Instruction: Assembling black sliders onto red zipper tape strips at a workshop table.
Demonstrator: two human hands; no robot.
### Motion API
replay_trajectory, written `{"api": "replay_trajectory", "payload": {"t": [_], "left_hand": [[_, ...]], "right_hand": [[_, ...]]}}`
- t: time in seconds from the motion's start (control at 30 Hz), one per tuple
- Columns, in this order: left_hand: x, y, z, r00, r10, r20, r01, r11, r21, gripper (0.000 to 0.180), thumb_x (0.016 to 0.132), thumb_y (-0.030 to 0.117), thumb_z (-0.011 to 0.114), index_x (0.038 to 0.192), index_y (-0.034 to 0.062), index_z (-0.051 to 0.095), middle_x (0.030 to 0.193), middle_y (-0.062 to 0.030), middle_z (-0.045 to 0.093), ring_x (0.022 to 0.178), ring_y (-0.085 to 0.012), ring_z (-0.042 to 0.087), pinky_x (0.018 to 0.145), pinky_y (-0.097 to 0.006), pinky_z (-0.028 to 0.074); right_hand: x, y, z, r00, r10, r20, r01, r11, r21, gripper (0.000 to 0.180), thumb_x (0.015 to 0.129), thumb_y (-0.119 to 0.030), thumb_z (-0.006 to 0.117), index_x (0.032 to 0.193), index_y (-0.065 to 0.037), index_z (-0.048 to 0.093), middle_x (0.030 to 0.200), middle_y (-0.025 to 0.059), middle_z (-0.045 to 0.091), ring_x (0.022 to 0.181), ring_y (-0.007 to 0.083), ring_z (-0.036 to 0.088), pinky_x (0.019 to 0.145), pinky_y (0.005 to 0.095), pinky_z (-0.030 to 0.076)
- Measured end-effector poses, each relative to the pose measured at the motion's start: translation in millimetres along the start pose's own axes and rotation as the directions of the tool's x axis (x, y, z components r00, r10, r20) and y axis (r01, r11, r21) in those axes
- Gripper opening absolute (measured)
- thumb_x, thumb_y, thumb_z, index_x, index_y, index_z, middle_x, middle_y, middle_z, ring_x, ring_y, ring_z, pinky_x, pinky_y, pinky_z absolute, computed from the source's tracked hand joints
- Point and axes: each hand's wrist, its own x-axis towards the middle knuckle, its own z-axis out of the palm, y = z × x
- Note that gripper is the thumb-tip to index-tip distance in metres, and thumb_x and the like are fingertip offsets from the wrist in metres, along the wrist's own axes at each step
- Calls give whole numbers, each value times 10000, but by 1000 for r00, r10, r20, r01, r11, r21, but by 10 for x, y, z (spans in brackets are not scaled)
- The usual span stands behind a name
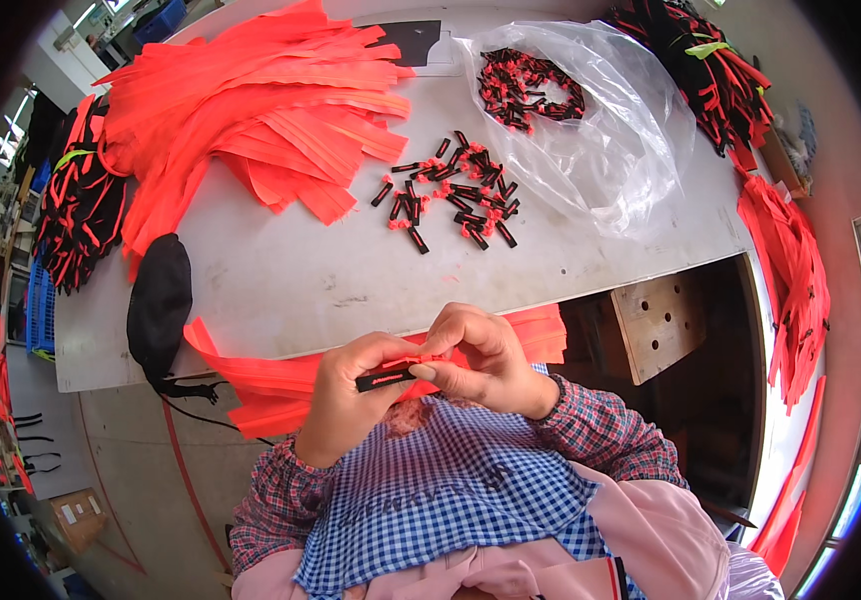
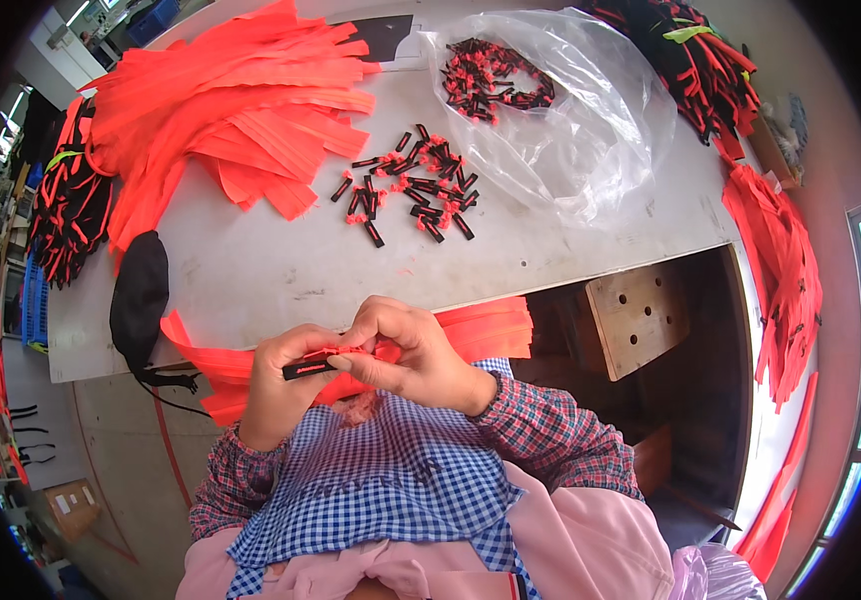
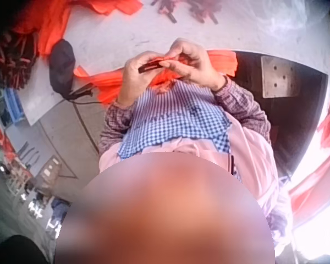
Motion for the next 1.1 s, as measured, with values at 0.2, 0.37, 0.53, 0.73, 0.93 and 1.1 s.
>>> {"api": "replay_trajectory", "payload": {"t": [0.2, 0.37, 0.53, 0.73, 0.93, 1.1], "left_hand": [[-6, -16, -30, 1000, -9, 2, 9, 1000, -2, 226, 813, -25, 725, 1033, -15, 674, 957, -110, 691, 883, -188, 680, 763, -290, 533], [-11, 33, 5, 992, 99, -77, -92, 992, 88, 250, 819, 48, 774, 1043, -2, 677, 947, -115, 697, 868, -205, 694, 743, -292, 543], [71, 35, -3, 975, 203, -93, -191, 974, 126, 254, 828, 143, 808, 1000, 10, 677, 869, -91, 710, 768, -171, 701, 669, -274, 550], [124, 84, -108, 988, 151, -7, -151, 988, 37, 195, 864, 173, 782, 974, 44, 684, 821, -84, 715, 745, -154, 697, 647, -282, 535], [179, 193, -240, 991, 122, 48, -124, 991, 52, 201, 891, 194, 757, 1025, 59, 691, 804, -71, 700, 748, -126, 668, 651, -286, 515], [168, 220, -243, 995, 88, 45, -84, 993, -78, 221, 897, 192, 753, 1063, 60, 689, 791, -59, 686, 727, -100, 632, 645, -278, 502]], "right_hand": [[20, -17, 35, 999, -35, -2, 35, 999, 6, 105, 895, -75, 734, 931, -19, 652, 899, 40, 636, 780, 110, 597, 685, 249, 473], [51, -102, 5, 997, 67, -41, -60, 987, 152, 59, 936, -52, 678, 963, -3, 659, 949, 45, 655, 831, 104, 620, 760, 241, 508], [70, -109, 143, 993, 95, -73, -72, 962, 263, 81, 962, -72, 654, 932, -10, 613, 914, 4, 606, 810, 71, 582, 734, 237, 496], [68, -146, 242, 979, -3, -204, 29, 992, 124, 79, 989, -76, 615, 927, -38, 585, 885, -2, 566, 785, 70, 522, 701, 214, 437], [174, -200, 312, 968, -66, -244, 92, 991, 95, 75, 985, -68, 618, 936, -28, 577, 887, -8, 550, 784, 60, 507, 704, 204, 424], [215, -243, 368, 952, -55, -302, 93, 989, 115, 74, 981, -54, 621, 933, -31, 569, 861, -37, 511, 770, 38, 457, 686, 185, 389]]}}
